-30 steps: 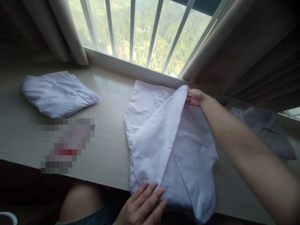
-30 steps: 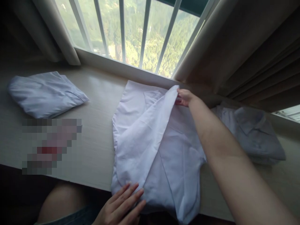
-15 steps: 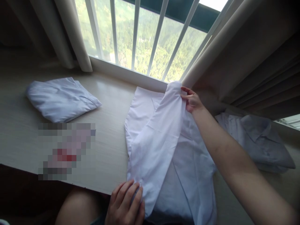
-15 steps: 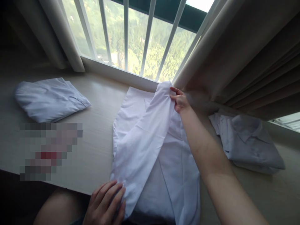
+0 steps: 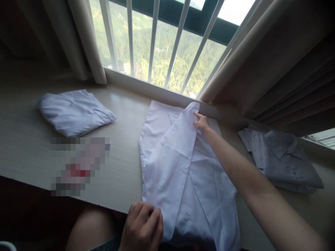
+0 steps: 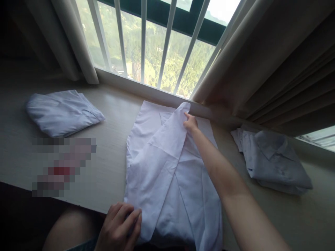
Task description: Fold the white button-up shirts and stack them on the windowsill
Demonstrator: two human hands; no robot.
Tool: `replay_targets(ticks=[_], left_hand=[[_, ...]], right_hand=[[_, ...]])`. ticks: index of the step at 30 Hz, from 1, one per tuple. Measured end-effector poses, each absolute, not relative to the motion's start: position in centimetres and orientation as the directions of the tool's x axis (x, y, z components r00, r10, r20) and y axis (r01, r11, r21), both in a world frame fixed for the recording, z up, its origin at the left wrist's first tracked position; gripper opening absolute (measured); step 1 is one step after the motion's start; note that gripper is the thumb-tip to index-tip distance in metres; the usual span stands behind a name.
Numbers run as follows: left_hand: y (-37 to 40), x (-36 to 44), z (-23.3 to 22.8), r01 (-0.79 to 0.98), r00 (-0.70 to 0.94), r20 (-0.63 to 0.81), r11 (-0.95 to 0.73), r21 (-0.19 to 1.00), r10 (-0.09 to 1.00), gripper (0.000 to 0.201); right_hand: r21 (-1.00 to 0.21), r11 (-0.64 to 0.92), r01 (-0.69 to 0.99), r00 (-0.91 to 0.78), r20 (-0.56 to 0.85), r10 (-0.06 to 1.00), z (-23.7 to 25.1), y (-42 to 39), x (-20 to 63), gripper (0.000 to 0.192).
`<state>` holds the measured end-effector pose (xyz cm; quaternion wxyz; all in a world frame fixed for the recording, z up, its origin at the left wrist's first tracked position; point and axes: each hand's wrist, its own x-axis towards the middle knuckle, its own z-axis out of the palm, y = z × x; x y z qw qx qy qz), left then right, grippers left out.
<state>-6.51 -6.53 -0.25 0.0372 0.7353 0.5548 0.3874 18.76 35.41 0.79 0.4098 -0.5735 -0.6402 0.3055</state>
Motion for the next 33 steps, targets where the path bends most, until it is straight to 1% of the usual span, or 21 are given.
replay_targets(ticks=[2,3,5,6,7,8,9,11,12,14,16,18,19,20,22,24,25,28,29,32,33], left_hand=[[-4.7,-7.2,0.7,0.828,-0.024,0.51,-0.269,0.492,0.86,0.011],[-3.5,-7.6,1.1,0.851,-0.078,0.493,-0.2,0.486,0.867,0.018],[-0.7,-8.5,1.5,0.885,-0.144,0.44,-0.084,0.459,0.886,0.042],[0.6,-8.9,1.6,0.897,-0.15,0.404,-0.048,0.44,0.903,0.05],[1.8,-9.2,1.4,0.905,-0.134,0.361,-0.035,0.425,0.923,0.052],[2.7,-9.4,1.1,0.908,-0.111,0.32,-0.035,0.418,0.941,0.049],[3.4,-9.6,0.8,0.905,-0.085,0.284,-0.045,0.422,0.955,0.042],[4.0,-9.7,0.1,0.889,-0.055,0.255,-0.069,0.453,0.965,0.031],[3.9,-9.7,-0.2,0.879,-0.064,0.264,-0.071,0.472,0.962,0.028],[3.6,-9.7,-0.5,0.857,-0.109,0.299,-0.063,0.512,0.948,0.026],[3.3,-9.7,-0.5,0.83,-0.164,0.32,-0.045,0.556,0.933,0.026],[3.1,-9.9,-0.2,0.796,-0.199,0.312,-0.033,0.605,0.929,0.025],[3.2,-10.1,-0.1,0.779,-0.212,0.3,-0.025,0.626,0.93,0.026],[3.2,-10.3,0.1,0.763,-0.225,0.282,-0.012,0.646,0.933,0.028],[3.4,-10.9,0.3,0.724,-0.262,0.222,0.04,0.688,0.939,0.036],[3.6,-11.5,0.6,0.683,-0.294,0.134,0.11,0.722,0.946,0.042],[3.8,-11.7,0.8,0.671,-0.294,0.085,0.142,0.727,0.952,0.04],[4.3,-12.2,1.6,0.698,-0.275,-0.016,0.211,0.684,0.961,0.029],[4.4,-12.2,2.0,0.723,-0.274,-0.03,0.226,0.653,0.961,0.032],[4.8,-12.0,3.0,0.806,-0.237,-0.073,0.238,0.542,0.969,0.051],[4.8,-12.0,3.2,0.831,-0.207,-0.1,0.228,0.507,0.973,0.052]], right_hand=[[-0.942,0.127,0.311,0.012,0.137,0.99,1.6,35.4,18.1,0.07],[-0.968,0.109,0.225,0.006,0.113,0.994,2.1,35.4,17.9,0.07],[-0.99,0.107,0.095,-0.037,0.103,0.994,3.4,35.5,17.7,0.068],[-0.992,0.11,0.061,-0.051,0.107,0.993,3.9,35.6,17.8,0.066],[-0.993,0.107,0.052,-0.057,0.104,0.993,4.3,35.8,18.1,0.065],[-0.993,0.089,0.077,-0.055,0.085,0.995,4.6,35.9,18.5,0.065],[-0.988,0.061,0.141,-0.049,0.055,0.997,4.7,36.1,19.0,0.066],[-0.934,0.025,0.356,-0.029,0.015,0.999,4.6,35.9,20.5,0.064],[-0.879,0.034,0.476,-0.014,0.031,0.999,4.5,35.5,21.3,0.06],[-0.744,0.086,0.662,0.006,0.12,0.993,4.1,33.5,23.3,0.049],[-0.637,0.125,0.761,0.019,0.214,0.977,3.8,29.5,25.5,0.041],[-0.555,0.149,0.818,0.016,0.28,0.96,3.4,23.4,27.6,0.037],[-0.506,0.183,0.843,-0.004,0.334,0.942,3.0,19.6,28.5,0.037],[-0.462,0.208,0.862,-0.016,0.387,0.922,2.5,15.7,29.2,0.038],[-0.4,0.223,0.889,-0.027,0.44,0.897,1.0,7.8,29.9,0.039],[-0.338,0.235,0.911,-0.089,0.395,0.914,-0.9,1.3,29.8,0.042],[-0.309,0.237,0.921,-0.11,0.378,0.919,-1.8,-1.1,29.6,0.044],[-0.257,0.198,0.946,-0.107,0.329,0.938,-3.6,-4.7,28.8,0.047],[-0.251,0.18,0.951,-0.093,0.323,0.942,-3.8,-5.0,28.7,0.047],[-0.26,0.149,0.954,-0.059,0.327,0.943,-3.9,-4.7,28.9,0.046],[-0.272,0.142,0.952,-0.044,0.337,0.94,-4.1,-4.5,29.0,0.046]])
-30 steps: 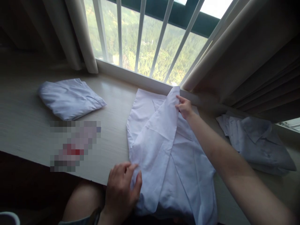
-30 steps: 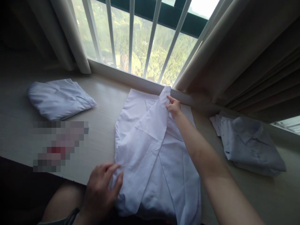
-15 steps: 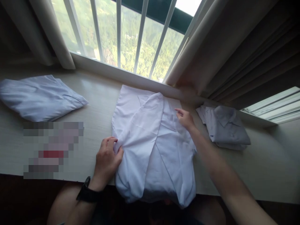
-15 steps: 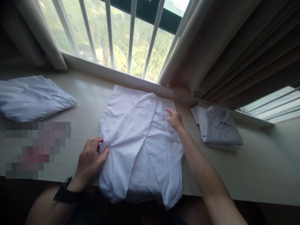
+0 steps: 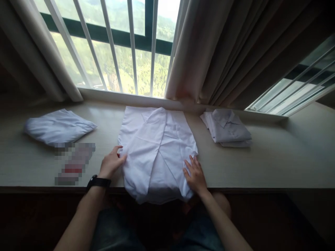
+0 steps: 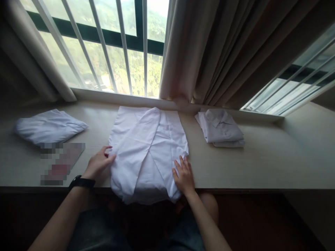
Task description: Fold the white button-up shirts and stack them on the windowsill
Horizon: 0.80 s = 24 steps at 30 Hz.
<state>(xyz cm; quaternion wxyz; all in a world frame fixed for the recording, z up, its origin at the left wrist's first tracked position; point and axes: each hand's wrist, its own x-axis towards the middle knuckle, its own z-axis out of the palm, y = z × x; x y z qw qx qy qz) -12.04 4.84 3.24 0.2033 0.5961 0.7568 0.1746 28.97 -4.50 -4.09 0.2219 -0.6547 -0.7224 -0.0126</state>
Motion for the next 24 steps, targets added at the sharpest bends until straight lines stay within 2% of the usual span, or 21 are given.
replay_targets(ticks=[2,4,6,8,10,11,14,16,20,24], left_hand=[[4.8,-12.1,3.5,0.863,-0.159,-0.142,0.207,0.461,0.977,0.045],[4.5,-12.0,3.6,0.88,-0.178,-0.105,0.206,0.427,0.978,0.043],[3.7,-11.3,3.5,0.904,-0.241,0.043,0.208,0.374,0.97,0.047],[2.4,-9.7,3.3,0.937,-0.236,0.231,0.158,0.311,0.944,0.049],[0.9,-7.6,2.8,0.97,-0.127,0.346,0.043,0.24,0.93,0.05],[0.1,-6.4,2.6,0.979,-0.055,0.36,-0.021,0.204,0.931,0.05],[-1.7,-3.5,1.5,0.979,0.105,0.287,-0.149,0.138,0.952,0.054],[-2.3,-2.6,0.8,0.973,0.147,0.21,-0.179,0.144,0.967,0.056],[-2.5,-2.8,0.0,0.965,0.175,0.158,-0.201,0.17,0.972,0.057],[-2.5,-3.2,0.2,0.954,0.215,0.158,-0.242,0.175,0.964,0.055]], right_hand=[[-0.315,0.118,0.942,0.007,0.368,0.93,-4.7,-4.2,29.2,0.046],[-0.36,0.083,0.929,0.071,0.395,0.916,-5.5,-4.2,29.3,0.047],[-0.394,0.06,0.917,0.113,0.402,0.908,-6.1,-4.2,29.3,0.048],[-0.422,0.053,0.905,0.14,0.412,0.9,-6.0,-4.1,29.3,0.047],[-0.418,0.07,0.906,0.137,0.444,0.885,-5.2,-3.7,29.3,0.046],[-0.397,0.082,0.914,0.123,0.464,0.877,-4.6,-3.4,29.4,0.047],[-0.307,0.08,0.948,0.08,0.476,0.876,-3.0,-1.6,30.2,0.052],[-0.288,0.059,0.956,0.069,0.416,0.907,-2.8,-0.2,31.2,0.053],[-0.35,0.095,0.932,0.02,0.313,0.95,-4.5,1.7,33.8,0.048],[-0.372,0.111,0.921,0.046,0.389,0.92,-6.3,1.9,34.9,0.049]])
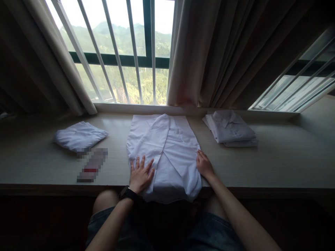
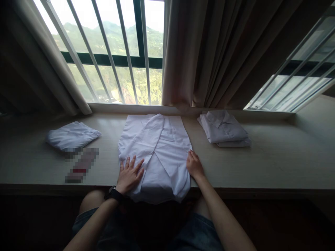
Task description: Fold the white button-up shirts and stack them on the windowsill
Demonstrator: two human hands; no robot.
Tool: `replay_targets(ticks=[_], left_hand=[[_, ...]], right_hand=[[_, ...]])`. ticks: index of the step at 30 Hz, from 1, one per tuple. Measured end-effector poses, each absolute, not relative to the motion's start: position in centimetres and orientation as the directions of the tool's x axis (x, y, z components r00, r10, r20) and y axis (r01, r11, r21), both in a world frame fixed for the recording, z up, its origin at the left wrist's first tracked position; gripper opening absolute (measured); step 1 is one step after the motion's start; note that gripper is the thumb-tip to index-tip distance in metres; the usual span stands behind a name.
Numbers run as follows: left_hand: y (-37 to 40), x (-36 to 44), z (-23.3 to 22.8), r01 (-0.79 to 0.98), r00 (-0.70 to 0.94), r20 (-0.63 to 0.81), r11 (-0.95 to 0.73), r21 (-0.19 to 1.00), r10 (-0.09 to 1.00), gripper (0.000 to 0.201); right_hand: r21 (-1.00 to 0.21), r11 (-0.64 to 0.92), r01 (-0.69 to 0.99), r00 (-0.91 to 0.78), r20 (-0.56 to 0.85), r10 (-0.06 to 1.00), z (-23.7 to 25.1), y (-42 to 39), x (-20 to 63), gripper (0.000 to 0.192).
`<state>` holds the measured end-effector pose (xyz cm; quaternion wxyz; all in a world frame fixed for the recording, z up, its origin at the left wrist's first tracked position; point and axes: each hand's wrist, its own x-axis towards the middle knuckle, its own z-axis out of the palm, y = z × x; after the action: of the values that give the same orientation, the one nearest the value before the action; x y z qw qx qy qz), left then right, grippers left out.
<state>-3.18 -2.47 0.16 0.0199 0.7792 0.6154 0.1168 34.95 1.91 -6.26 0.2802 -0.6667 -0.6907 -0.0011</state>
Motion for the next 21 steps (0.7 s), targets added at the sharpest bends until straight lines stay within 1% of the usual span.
replay_targets(ticks=[6,8,10,12,14,15,17,19,21], left_hand=[[-2.7,-3.4,0.7,0.944,0.244,0.132,-0.266,0.195,0.961,0.056],[-2.1,-3.9,0.9,0.943,0.233,0.151,-0.261,0.206,0.961,0.054],[-1.0,-4.6,1.2,0.957,0.151,0.199,-0.194,0.215,0.968,0.052],[0.4,-5.6,1.4,0.969,-0.004,0.243,-0.057,0.242,0.97,0.052],[1.6,-6.5,1.3,0.956,-0.144,0.246,0.07,0.285,0.958,0.055],[2.0,-6.9,1.1,0.947,-0.183,0.237,0.106,0.302,0.954,0.056],[2.5,-7.5,0.5,0.94,-0.207,0.234,0.127,0.318,0.95,0.058],[2.6,-7.8,-0.1,0.937,-0.201,0.26,0.108,0.333,0.944,0.057],[2.6,-7.9,-0.4,0.916,-0.196,0.297,0.066,0.396,0.934,0.052]], right_hand=[[-0.364,0.132,0.922,0.041,0.43,0.902,-6.1,0.7,34.8,0.048],[-0.358,0.153,0.921,0.03,0.456,0.89,-5.8,0.3,34.7,0.047],[-0.34,0.168,0.925,0.013,0.473,0.881,-5.5,-0.1,34.5,0.045],[-0.324,0.173,0.93,0.002,0.474,0.881,-5.2,-0.2,34.3,0.045],[-0.323,0.175,0.93,-0.002,0.471,0.882,-5.0,-0.3,34.2,0.044],[-0.326,0.177,0.929,-0.002,0.472,0.881,-4.9,-0.3,34.1,0.044],[-0.33,0.179,0.927,-0.001,0.476,0.879,-4.9,-0.4,34.3,0.044],[-0.329,0.172,0.929,0.012,0.489,0.872,-4.7,-0.5,34.3,0.044],[-0.319,0.166,0.933,0.027,0.524,0.851,-4.2,-0.5,33.9,0.043]])
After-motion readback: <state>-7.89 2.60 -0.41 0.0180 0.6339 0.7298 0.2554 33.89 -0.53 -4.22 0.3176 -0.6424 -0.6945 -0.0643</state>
